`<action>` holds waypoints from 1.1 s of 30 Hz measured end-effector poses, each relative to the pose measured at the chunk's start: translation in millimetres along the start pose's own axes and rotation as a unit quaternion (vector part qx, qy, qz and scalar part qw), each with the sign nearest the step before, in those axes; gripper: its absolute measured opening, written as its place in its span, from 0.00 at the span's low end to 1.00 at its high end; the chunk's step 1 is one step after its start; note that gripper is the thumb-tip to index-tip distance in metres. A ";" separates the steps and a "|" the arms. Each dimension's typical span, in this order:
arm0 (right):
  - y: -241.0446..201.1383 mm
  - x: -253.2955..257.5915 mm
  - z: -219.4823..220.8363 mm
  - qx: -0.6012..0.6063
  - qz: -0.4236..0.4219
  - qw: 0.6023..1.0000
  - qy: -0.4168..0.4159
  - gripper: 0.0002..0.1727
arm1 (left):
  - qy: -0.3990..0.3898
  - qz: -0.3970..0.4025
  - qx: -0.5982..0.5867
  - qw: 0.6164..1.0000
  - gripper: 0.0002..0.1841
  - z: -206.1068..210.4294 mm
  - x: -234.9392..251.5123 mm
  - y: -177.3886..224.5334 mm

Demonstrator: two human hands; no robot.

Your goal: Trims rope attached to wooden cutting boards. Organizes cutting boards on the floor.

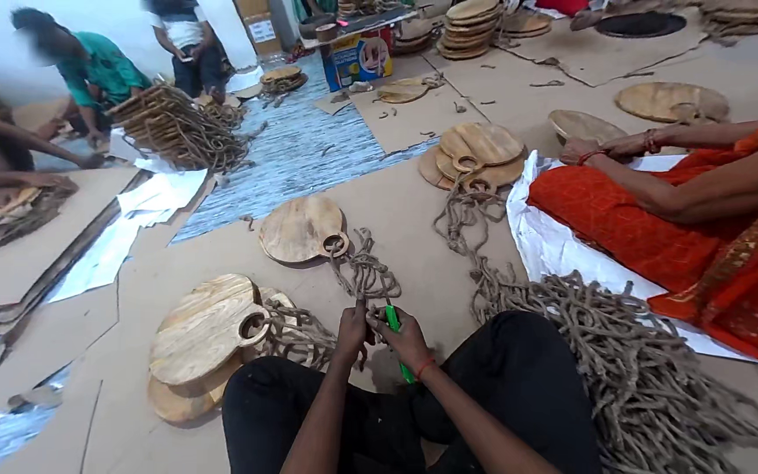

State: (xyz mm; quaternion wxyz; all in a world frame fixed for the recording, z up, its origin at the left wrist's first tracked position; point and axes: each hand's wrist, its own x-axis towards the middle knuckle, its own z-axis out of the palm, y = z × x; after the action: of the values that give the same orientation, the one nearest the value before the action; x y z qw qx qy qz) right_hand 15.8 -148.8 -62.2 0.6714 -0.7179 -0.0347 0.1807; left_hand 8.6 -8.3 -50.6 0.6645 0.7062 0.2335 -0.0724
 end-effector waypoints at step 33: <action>-2.7 0.1 -19.7 -0.334 0.099 0.930 -0.114 0.18 | 0.150 -0.082 0.405 0.898 0.29 -67.9 -15.5 52.4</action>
State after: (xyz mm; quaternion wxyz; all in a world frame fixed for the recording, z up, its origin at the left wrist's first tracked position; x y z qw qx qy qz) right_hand 22.4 -167.3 -58.9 0.3631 -0.8749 -0.0984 0.3049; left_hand 3.2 53.7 10.4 0.2692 0.8952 0.3384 -0.1080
